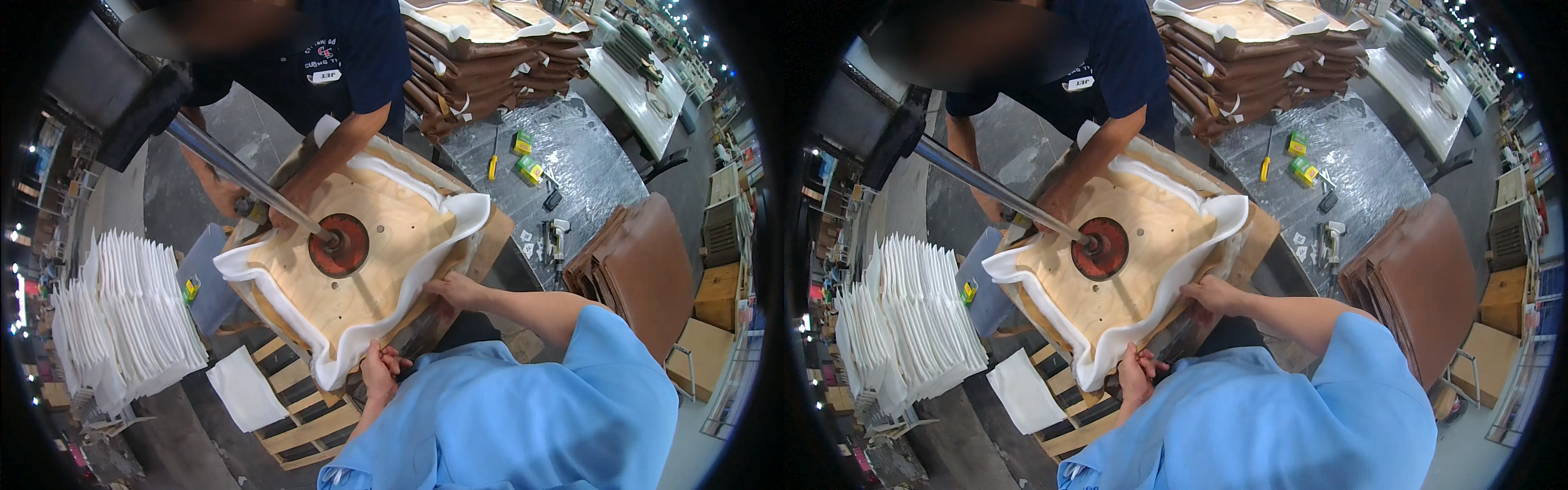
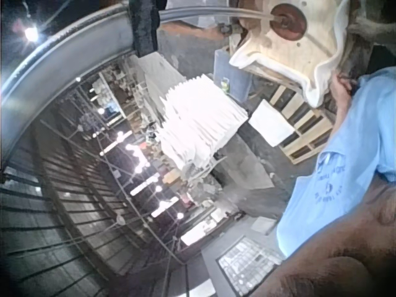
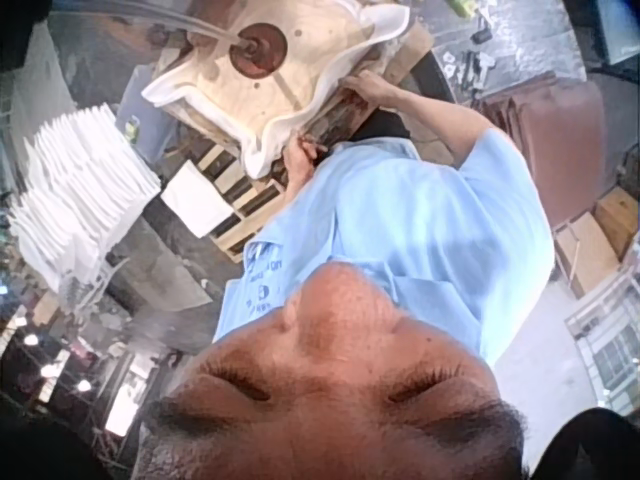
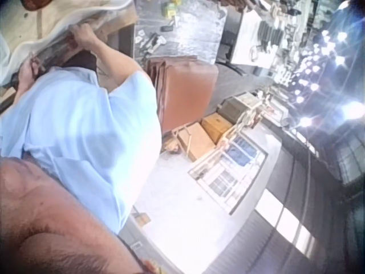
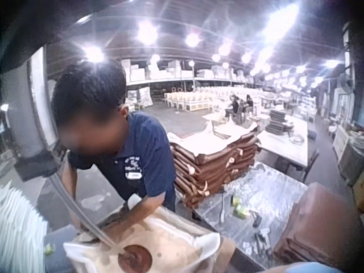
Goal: The person places a white foam pad onto a wooden chair seat base, then uses a pneumatic staple gun to attach the foam around the edges while a coworker assists by holding the material. The person repeats this process on a second seat.
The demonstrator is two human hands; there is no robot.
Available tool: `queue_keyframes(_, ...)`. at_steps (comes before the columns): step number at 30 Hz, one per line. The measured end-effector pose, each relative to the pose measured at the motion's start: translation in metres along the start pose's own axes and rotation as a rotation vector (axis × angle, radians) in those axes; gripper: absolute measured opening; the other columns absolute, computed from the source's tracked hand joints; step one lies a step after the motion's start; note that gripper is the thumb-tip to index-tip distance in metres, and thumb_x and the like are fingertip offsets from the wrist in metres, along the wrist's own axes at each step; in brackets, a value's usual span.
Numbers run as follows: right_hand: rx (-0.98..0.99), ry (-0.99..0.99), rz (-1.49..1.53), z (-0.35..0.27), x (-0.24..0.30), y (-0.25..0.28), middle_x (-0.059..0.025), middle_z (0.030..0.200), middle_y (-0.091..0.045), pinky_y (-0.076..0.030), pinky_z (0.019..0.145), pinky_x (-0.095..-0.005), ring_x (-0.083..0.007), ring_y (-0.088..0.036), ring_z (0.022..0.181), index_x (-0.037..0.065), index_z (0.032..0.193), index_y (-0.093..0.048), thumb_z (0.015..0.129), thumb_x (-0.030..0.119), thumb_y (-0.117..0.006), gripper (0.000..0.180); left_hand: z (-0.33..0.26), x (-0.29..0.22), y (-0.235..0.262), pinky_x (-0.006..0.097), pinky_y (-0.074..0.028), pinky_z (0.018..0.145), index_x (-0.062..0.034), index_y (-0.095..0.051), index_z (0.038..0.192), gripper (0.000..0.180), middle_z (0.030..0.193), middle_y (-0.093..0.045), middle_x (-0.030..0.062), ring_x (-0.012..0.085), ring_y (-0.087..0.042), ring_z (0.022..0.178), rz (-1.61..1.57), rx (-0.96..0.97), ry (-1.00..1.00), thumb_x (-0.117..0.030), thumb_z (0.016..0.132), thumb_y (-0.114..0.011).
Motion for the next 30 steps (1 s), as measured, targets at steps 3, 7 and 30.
queue_keyframes(3, 0.032, 0.066, -0.022, 0.000, -0.006, 0.006, -0.0182, 0.070, -0.071, -0.059, 0.051, -0.0388, -0.0282, -0.071, 0.056, -0.011, 0.089, -0.071, 0.107, 0.041, -0.057, 0.056, -0.003, -0.001, -0.004, 0.045, -0.059, 0.062, 0.0006, -0.061, 0.082, 0.058, 0.053, -0.046, 0.0046, 0.0203, -0.052, 0.049, 0.008, 0.037, 0.000, -0.046, 0.111, -0.044)
queue_keyframes(7, 0.067, 0.085, -0.025, -0.004, -0.004, 0.006, -0.0164, 0.073, -0.072, -0.060, 0.059, -0.0386, -0.0272, -0.072, 0.061, -0.007, 0.091, -0.072, 0.107, 0.045, -0.058, 0.057, -0.004, -0.002, -0.004, 0.045, -0.060, 0.063, 0.0000, -0.061, 0.081, 0.057, 0.053, -0.047, 0.0049, 0.0206, -0.053, 0.049, 0.016, 0.042, -0.024, -0.045, 0.112, -0.045)
queue_keyframes(30, -0.050, 0.184, 0.225, 0.012, -0.002, 0.075, -0.0098, 0.069, -0.070, -0.057, 0.056, -0.0364, -0.0215, -0.069, 0.059, -0.001, 0.093, -0.073, 0.105, 0.048, -0.062, 0.051, -0.008, 0.003, 0.005, 0.044, -0.058, 0.060, -0.0029, -0.062, 0.080, 0.052, 0.055, -0.053, 0.0046, 0.0203, -0.054, 0.049, -0.053, -0.035, -0.088, -0.042, 0.112, -0.049)
Point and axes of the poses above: each hand's wrist, its own z-axis towards the middle knuckle, its own y-axis out of the back of the hand, x = y × z, the point moved 1 cm from there along z, towards the middle knuckle
